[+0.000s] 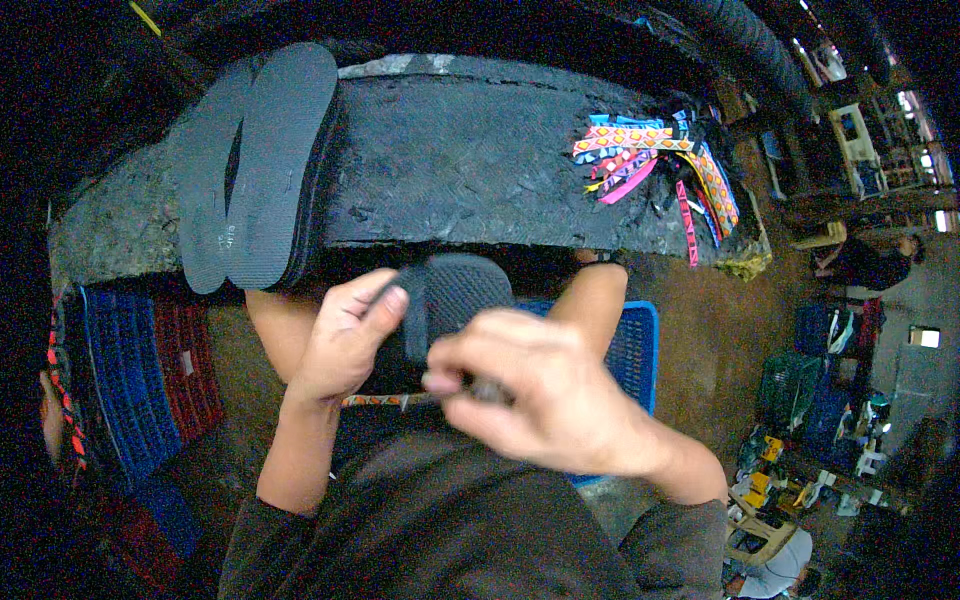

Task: The person assembles flip-flops by attaching colorful straps to black rubber soles. They use a metal awl to thread the straps through pre-punched holes, then pull and adjust the straps to secure them. Finished flip-flops are placed into a blue basket.

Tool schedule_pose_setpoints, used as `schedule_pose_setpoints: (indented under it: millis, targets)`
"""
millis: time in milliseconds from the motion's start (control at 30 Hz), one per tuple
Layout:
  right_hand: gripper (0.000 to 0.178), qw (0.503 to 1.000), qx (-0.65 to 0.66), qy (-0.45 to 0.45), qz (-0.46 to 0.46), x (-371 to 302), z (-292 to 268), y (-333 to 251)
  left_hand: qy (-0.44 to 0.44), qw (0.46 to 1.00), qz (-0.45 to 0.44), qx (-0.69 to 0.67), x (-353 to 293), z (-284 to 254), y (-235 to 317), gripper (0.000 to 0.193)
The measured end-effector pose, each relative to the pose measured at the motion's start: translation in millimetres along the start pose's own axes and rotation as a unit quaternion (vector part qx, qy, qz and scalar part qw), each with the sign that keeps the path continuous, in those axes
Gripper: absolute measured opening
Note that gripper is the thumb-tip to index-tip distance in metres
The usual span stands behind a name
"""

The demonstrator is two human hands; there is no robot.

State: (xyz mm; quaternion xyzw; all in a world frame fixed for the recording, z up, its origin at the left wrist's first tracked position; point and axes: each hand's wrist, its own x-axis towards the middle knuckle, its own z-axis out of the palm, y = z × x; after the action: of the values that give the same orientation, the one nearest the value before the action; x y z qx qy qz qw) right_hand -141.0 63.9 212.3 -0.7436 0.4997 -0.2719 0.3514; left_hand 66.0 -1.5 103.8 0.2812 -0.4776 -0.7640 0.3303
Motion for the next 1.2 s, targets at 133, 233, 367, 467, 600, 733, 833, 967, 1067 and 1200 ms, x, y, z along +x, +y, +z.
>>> schedule_pose_setpoints:
  millis: [133, 233, 367, 467, 600, 733, 833, 967, 1067, 1200]
  targets:
    - [0.025, 0.989, -0.102, 0.098, -0.039, -10, 12, -8, 0.026, 0.959, -0.009, -0.283, 1, 0, 11, 0.047]
    - [0.02, 0.972, -0.124, 0.199, -0.013, -12, 5, -2, -0.041, 0.955, -0.038, -0.292, 3, 1, 24, 0.06]
    - [0.02, 0.975, 0.052, 0.212, 0.034, -14, 1, 12, -0.061, 0.983, -0.054, -0.164, 4, 9, 36, 0.063]
    - [0.021, 0.973, 0.051, 0.223, 0.026, -16, 6, 23, -0.042, 0.995, 0.0, -0.086, -1, 19, 36, 0.048]
    - [0.021, 0.967, 0.084, 0.239, -0.03, -6, 18, 42, 0.029, 0.999, 0.027, 0.005, 2, 22, 16, 0.035]
    - [0.032, 0.97, 0.007, 0.209, 0.126, 3, 36, 64, 0.129, 0.985, -0.071, -0.086, 31, 11, -32, 0.028]
    - [0.041, 0.973, -0.056, 0.206, 0.089, -14, 52, 76, 0.211, 0.958, -0.134, -0.142, 46, -1, -68, 0.03]
    - [0.041, 0.977, -0.044, 0.158, 0.133, -28, 80, 101, 0.237, 0.948, -0.143, -0.156, 49, -11, -93, 0.026]
    - [0.042, 0.971, -0.09, 0.113, 0.189, -29, 88, 110, 0.227, 0.95, -0.144, -0.157, 47, -13, -97, 0.025]
    - [0.038, 0.955, -0.189, 0.034, 0.227, -8, 77, 97, 0.223, 0.958, -0.109, -0.147, 46, -14, -102, 0.022]
